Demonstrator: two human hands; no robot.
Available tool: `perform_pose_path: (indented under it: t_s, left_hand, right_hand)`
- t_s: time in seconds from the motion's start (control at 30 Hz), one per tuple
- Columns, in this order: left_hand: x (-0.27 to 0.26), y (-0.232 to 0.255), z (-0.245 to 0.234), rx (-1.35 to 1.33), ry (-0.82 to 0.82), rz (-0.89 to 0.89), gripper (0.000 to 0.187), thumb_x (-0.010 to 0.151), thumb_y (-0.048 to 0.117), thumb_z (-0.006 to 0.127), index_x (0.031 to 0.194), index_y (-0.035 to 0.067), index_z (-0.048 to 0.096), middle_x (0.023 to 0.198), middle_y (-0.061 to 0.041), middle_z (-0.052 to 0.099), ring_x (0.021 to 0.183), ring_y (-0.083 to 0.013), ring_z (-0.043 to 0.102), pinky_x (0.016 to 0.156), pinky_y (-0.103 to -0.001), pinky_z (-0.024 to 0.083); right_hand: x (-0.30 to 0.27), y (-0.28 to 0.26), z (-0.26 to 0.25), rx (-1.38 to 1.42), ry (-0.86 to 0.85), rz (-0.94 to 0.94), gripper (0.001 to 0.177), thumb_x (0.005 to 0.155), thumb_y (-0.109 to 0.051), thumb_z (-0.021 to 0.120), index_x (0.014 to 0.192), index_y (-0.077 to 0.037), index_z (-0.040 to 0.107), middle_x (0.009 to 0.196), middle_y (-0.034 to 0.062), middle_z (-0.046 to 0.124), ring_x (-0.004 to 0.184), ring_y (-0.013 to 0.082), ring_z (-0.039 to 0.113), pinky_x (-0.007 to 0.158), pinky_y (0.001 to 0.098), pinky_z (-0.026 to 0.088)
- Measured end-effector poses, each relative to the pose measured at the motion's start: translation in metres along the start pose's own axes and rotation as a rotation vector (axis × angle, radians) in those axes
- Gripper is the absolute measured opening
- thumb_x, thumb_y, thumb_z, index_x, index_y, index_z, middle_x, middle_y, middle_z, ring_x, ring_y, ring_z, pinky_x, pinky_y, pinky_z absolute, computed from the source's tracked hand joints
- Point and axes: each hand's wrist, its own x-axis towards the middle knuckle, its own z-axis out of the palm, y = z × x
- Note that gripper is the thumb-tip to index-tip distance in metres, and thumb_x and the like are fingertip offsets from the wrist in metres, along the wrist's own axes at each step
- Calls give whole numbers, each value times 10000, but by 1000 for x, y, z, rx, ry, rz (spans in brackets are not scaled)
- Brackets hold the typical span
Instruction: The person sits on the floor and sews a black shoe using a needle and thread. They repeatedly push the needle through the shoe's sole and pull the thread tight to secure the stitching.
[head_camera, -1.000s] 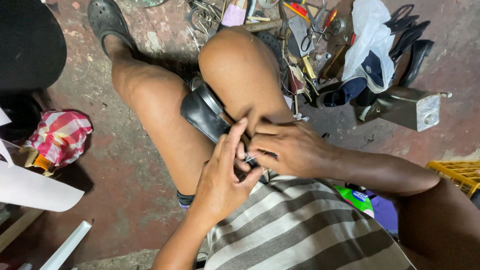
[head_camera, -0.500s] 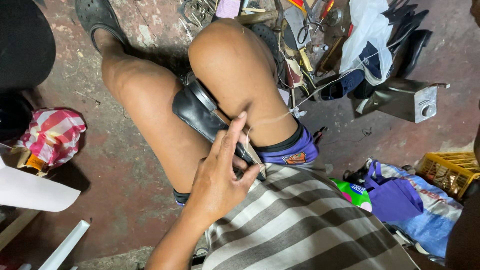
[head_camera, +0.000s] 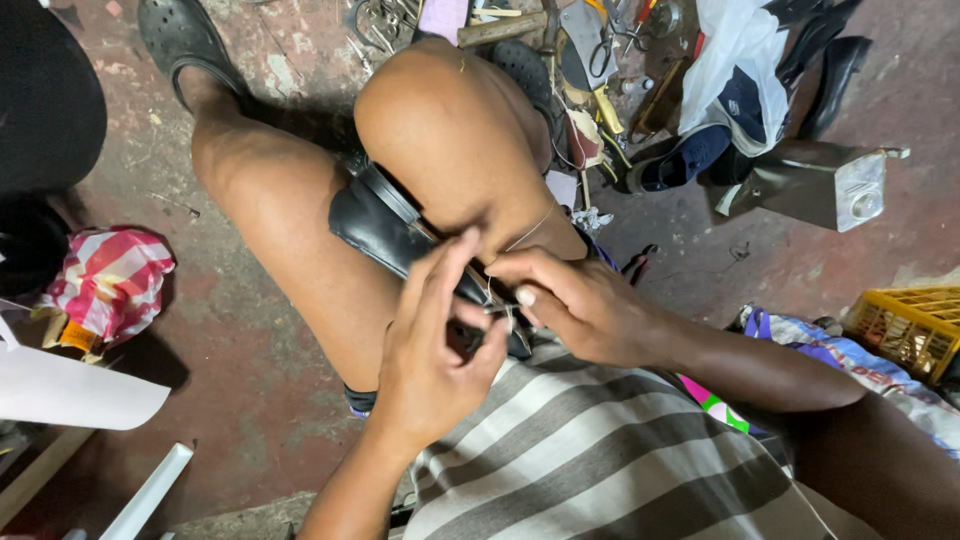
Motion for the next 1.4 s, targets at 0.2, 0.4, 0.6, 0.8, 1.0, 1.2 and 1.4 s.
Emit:
perform_pose_path:
  t_s: [0.2, 0.4, 0.6, 0.8, 1.0, 1.2, 1.4]
  left_hand:
    - [-20, -46, -20, -161, 260, -388, 213, 977, -17, 615, 1171, 50, 673, 1037, -143, 685, 837, -153, 737, 717, -257, 604]
    - [2, -62, -21, 47, -165, -206, 233, 833, 70, 750, 1057, 14, 714, 948, -143, 698, 745, -245, 676, 668, -356, 535]
    - [12, -66, -27, 40, -364, -339, 129, 893, 145, 701, 948, 29, 690, 738, -123, 665, 662, -232, 641, 635, -377, 512]
    - [-8, -65, -26, 22, -107, -383, 393, 909, 161, 727, 708, 35, 414, 597, -46, 344, 550, -123, 338, 493, -323, 323]
    - [-64, -116, -77, 32, 386, -468, 566, 1003, 164, 772, 665, 111, 322, 646, 75, 333, 628, -57, 270, 545, -267, 229]
    - [-52, -103, -65, 217, 541, -323, 247, 915, 65, 743, 907, 7, 503, 977, -80, 565, 803, -165, 470, 670, -299, 393]
    - [-26, -48, -25, 312, 214, 25, 154, 982, 53, 646, 1127, 51, 696, 1200, -124, 690, 1074, -300, 705, 936, -386, 555]
  right_hand:
    - [-8, 20, 7, 861, 121, 382, 392, 1027, -191, 503, 1385, -34, 530, 786, 0, 512, 636, 77, 480, 580, 238, 426]
    - [0, 5, 32, 571, -39, 349, 601, 882, -77, 688, 1430, -72, 441, 818, -75, 485, 652, 14, 427, 585, 197, 369]
    - [15, 2, 37, 510, -18, 292, 605, 876, -44, 790, 1403, -58, 493, 722, -104, 378, 653, -1, 370, 609, 179, 341]
    - [23, 3, 38, 535, -27, 329, 558, 855, -25, 783, 1345, -49, 518, 791, -129, 392, 645, -5, 329, 605, 176, 327]
    - [26, 7, 41, 577, -41, 344, 528, 860, 2, 767, 1319, -42, 509, 702, -100, 325, 622, 2, 322, 582, 181, 299]
    - [23, 8, 42, 559, -50, 319, 537, 863, 1, 766, 1325, -45, 495, 728, -97, 356, 636, 2, 321, 590, 187, 303]
    - [20, 2, 32, 480, -91, 350, 622, 892, -19, 740, 1438, -47, 443, 779, -83, 416, 652, 11, 361, 601, 192, 335]
